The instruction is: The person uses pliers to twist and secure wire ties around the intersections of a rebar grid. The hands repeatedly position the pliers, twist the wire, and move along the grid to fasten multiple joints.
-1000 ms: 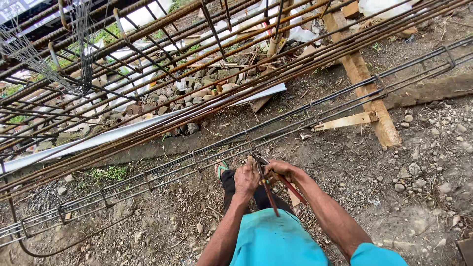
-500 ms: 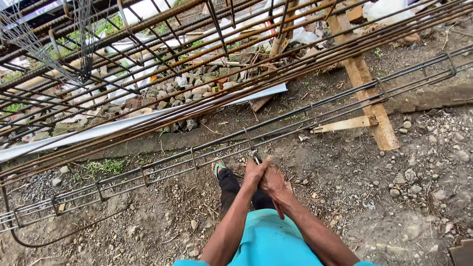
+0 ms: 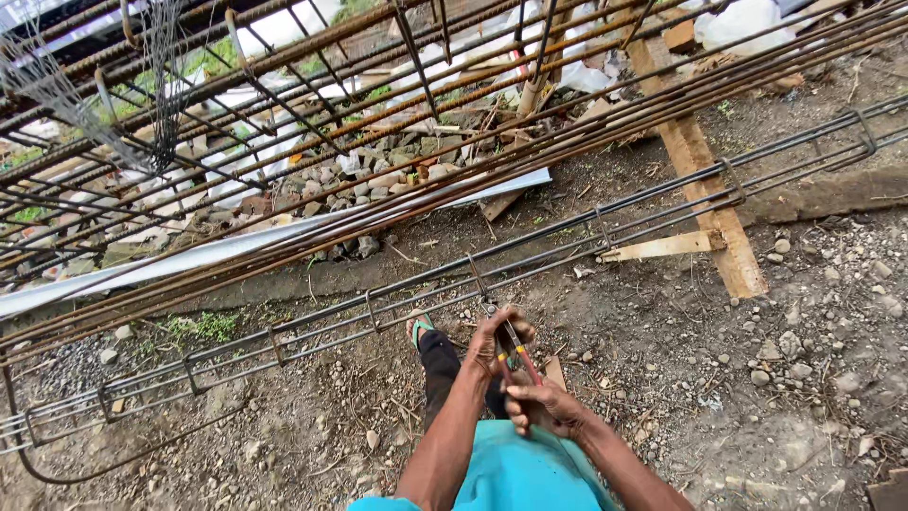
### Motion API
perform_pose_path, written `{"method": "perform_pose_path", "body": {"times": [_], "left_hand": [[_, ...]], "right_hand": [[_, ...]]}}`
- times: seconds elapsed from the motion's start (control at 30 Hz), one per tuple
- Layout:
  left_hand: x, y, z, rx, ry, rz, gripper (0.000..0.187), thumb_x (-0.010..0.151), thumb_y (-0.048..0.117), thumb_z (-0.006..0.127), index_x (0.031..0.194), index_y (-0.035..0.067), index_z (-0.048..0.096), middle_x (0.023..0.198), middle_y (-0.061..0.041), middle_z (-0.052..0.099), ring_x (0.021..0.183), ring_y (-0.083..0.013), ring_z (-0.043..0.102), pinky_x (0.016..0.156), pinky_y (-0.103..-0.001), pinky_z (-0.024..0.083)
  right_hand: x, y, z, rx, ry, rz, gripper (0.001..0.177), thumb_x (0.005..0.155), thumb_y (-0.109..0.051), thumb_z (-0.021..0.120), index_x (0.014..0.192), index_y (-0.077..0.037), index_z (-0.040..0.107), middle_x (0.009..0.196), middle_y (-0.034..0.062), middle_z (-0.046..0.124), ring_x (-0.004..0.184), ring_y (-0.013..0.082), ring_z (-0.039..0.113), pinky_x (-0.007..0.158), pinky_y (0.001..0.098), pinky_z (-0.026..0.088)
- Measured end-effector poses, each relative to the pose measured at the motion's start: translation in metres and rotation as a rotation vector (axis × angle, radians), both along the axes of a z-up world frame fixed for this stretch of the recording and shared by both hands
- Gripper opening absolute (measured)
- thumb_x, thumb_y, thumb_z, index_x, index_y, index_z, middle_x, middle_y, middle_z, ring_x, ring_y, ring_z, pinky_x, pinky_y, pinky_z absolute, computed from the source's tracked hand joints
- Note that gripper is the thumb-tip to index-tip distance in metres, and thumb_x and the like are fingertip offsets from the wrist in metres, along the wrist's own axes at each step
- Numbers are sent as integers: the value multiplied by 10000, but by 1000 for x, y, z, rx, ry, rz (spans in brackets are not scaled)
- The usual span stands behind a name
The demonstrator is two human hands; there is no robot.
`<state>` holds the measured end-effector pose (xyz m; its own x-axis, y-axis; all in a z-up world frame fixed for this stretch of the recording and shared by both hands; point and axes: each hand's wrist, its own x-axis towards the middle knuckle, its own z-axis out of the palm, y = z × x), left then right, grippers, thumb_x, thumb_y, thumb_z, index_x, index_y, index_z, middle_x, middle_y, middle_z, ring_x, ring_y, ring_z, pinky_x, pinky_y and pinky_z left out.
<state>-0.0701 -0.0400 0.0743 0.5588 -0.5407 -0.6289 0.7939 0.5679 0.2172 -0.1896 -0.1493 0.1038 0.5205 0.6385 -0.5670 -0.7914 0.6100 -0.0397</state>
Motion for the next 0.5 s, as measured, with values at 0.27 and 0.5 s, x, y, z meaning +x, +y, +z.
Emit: {"method": "perform_pose_path", "body": {"times": [0.27, 0.5], "left_hand": [[-8, -45, -8, 845, 242, 96, 915, 792, 372, 879, 1412, 2, 316, 606, 1, 416, 481, -117, 368, 449, -317, 291], [-9, -15, -29, 340, 216, 25, 391, 816, 317, 868, 714, 126, 543, 532, -1, 461, 387, -128, 417, 416, -326, 429]], "right_hand": [[-22, 20, -65, -1755, -527, 693, 420, 872, -368, 559, 1204, -167, 398, 985, 172, 704, 876, 447, 684, 713, 603, 520], [15, -22, 14, -432, -136, 187, 425, 860, -233, 684, 1134, 72, 573, 1006, 275, 743, 878, 349, 738, 829, 446, 643]]}}
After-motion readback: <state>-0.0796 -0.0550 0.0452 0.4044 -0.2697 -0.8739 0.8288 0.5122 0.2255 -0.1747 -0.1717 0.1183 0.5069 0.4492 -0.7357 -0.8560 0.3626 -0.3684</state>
